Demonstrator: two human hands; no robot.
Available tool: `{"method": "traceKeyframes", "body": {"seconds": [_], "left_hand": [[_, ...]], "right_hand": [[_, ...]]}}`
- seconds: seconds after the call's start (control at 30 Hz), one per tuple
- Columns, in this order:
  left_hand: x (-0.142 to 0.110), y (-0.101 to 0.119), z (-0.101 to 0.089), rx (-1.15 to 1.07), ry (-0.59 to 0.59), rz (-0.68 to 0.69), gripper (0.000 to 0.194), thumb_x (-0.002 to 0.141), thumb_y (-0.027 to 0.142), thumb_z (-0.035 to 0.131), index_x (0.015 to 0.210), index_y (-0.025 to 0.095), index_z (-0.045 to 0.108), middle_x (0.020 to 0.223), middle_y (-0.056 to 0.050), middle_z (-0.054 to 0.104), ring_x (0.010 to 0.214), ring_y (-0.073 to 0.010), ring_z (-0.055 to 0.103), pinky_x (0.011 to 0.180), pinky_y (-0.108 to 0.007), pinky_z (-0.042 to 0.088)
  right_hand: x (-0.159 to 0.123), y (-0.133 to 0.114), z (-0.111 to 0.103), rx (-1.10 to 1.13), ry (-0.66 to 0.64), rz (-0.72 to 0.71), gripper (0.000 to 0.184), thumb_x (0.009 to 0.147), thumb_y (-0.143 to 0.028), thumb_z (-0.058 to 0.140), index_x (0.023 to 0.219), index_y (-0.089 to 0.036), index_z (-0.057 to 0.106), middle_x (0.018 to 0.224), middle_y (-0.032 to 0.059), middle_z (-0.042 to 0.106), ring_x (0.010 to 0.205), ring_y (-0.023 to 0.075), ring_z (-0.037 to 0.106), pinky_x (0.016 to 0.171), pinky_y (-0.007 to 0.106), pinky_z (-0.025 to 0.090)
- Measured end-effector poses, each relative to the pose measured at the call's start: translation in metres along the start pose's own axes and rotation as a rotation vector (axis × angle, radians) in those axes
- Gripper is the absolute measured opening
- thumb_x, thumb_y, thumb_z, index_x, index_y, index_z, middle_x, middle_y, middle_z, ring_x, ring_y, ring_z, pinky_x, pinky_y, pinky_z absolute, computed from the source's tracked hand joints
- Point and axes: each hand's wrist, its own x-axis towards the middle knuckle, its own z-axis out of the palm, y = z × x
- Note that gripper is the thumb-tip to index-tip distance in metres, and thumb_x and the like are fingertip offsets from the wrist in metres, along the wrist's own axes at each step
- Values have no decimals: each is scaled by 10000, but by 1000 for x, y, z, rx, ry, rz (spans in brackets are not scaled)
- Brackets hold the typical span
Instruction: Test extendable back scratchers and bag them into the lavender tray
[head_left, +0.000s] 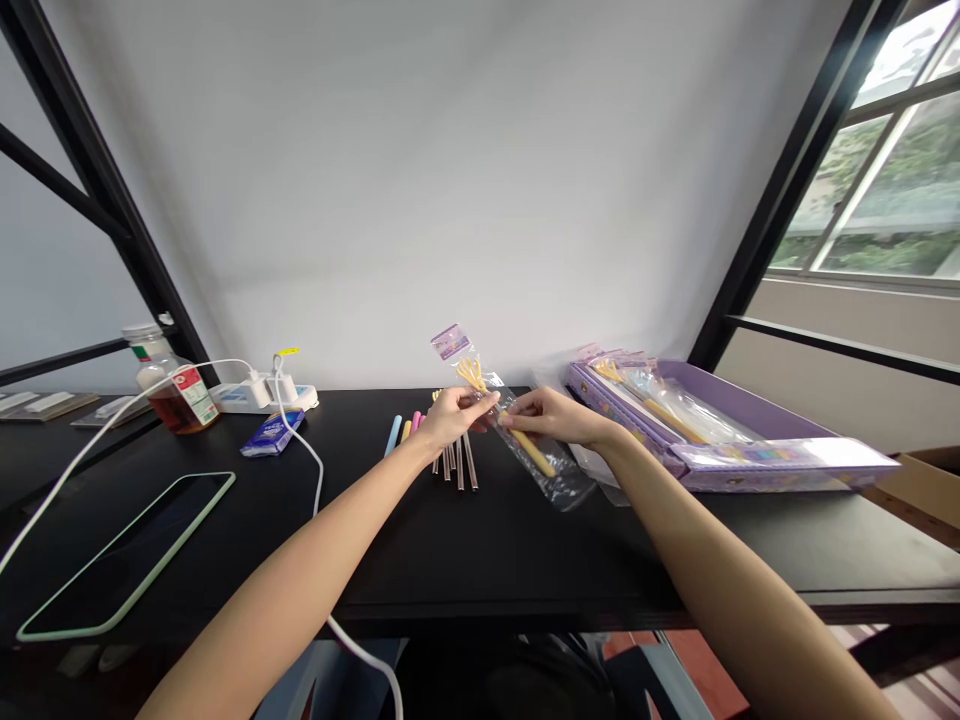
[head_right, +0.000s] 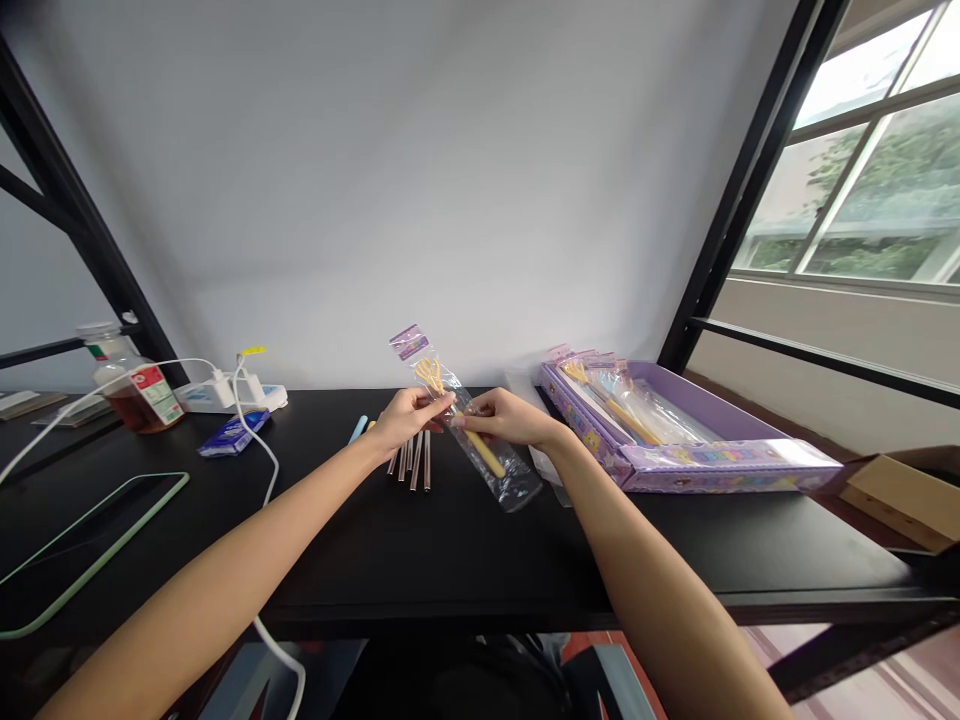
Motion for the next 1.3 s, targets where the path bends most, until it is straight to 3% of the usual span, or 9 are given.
{"method": "traceKeyframes", "body": {"seconds": [0.17, 0.27, 0.37, 0.47, 0.6, 0.7, 0.87, 1.07, 1.3], "left_hand": [[1, 1, 9, 217, -130, 45, 494, 900, 610, 558, 1075, 160, 664, 836, -64, 706, 694, -170, 688, 627, -273, 533], [3, 4, 20, 525, -214, 206, 379, 921, 525, 558, 1068, 202, 692, 815, -45, 712, 707, -179, 674, 664, -286, 524], [10, 8, 32, 799, -270, 367, 307, 956, 428, 510, 1066, 230, 718, 896, -58, 724, 797, -208, 670, 729, -305, 513], [22, 12, 46, 981, -324, 465, 299, 968, 350, 480, 1138, 235, 698, 1040, -78, 711, 924, -240, 669, 829, -339, 511], [40, 15, 73, 1128, -430, 555, 362, 955, 323, 506, 1280, 220, 630, 1213, -113, 649, 1106, -288, 616, 958, -410, 491], [49, 16, 97, 1110, -453, 597, 392, 947, 331, 531, 1313, 216, 612, 1256, -123, 617, 1161, -299, 580, 1026, -443, 457], [57, 12, 129, 1051, -505, 593, 433, 955, 359, 528, 1367, 236, 571, 1293, -114, 597, 1204, -293, 549, 1042, -437, 446], [64, 8, 146, 1038, -483, 570, 452, 965, 374, 495, 1380, 208, 565, 1288, -139, 592, 1186, -334, 540, 1021, -482, 446], [62, 6, 148, 1108, -434, 538, 474, 995, 389, 416, 1426, 216, 513, 1341, -133, 555, 1194, -329, 540, 1019, -476, 447]], "right_hand": [[-18, 0, -32, 85, 289, -14, 472, 775, -614, 712, 850, -147, 709, 647, 13, 614, 596, 129, 528, 535, 252, 393], [-29, 7, -56, 155, 459, 12, 538, 755, -607, 740, 1036, -152, 689, 697, 17, 630, 633, 142, 564, 558, 254, 430], [-40, 20, -82, 158, 601, 9, 517, 771, -590, 732, 1045, -156, 673, 794, 56, 674, 734, 172, 618, 636, 282, 486], [-52, 37, -109, 16, 815, 19, 456, 762, -544, 736, 992, -154, 683, 835, 74, 683, 740, 178, 613, 641, 303, 490], [-74, 61, -138, -322, 1040, 234, 327, 746, -420, 710, 937, -155, 731, 841, 78, 684, 721, 190, 607, 680, 346, 491], [-90, 80, -151, -458, 976, 430, 329, 734, -354, 701, 997, -161, 745, 829, 80, 695, 747, 208, 633, 708, 347, 495], [-98, 110, -156, -543, 755, 627, 627, 640, -218, 722, 1261, -187, 641, 753, 41, 682, 639, 209, 627, 606, 320, 487], [-99, 117, -154, -553, 667, 743, 535, 639, -163, 678, 1167, -235, 713, 646, 21, 654, 514, 188, 581, 539, 319, 466], [-88, 100, -137, -744, 803, 642, 345, 713, -251, 676, 1046, -233, 767, 1053, 137, 684, 1019, 323, 614, 850, 419, 485]]}}
